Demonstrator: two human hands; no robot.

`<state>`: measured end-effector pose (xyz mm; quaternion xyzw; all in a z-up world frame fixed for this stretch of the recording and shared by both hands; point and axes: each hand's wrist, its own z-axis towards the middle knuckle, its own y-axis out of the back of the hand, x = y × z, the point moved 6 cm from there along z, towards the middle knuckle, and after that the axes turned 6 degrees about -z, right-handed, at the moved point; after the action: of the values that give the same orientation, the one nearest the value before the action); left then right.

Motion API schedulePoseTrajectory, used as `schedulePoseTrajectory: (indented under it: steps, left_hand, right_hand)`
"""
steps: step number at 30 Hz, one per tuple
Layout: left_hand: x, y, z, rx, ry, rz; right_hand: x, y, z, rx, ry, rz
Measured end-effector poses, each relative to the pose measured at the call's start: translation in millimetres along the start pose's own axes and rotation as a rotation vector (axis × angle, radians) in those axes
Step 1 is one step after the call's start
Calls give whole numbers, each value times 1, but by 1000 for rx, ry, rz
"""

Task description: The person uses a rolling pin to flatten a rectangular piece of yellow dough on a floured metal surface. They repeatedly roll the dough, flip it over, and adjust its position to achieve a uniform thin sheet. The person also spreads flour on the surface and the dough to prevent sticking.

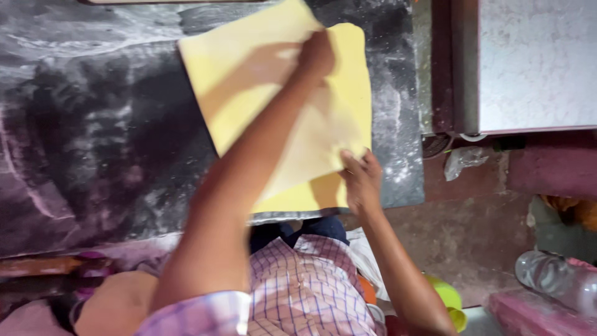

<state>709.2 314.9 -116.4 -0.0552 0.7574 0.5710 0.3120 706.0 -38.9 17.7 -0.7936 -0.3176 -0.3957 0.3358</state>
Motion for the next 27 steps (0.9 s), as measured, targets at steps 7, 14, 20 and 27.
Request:
schedulePoseTrajectory:
  steps: [7,14,20,27]
  left_hand:
    - [-183,-32,-153,180,-252,-408]
    - [-44,82,-293,454,-420,261]
    - [103,210,-238,-60,-72,508]
    - [222,278,-323,-280,321,32]
  right_hand:
    - [15,130,-15,-352,39,48]
    - [29,69,-15,33,608,-1163]
    - [34,-44,101,27,973,-1687]
    - [-89,-245,-4,978,1066,-1329]
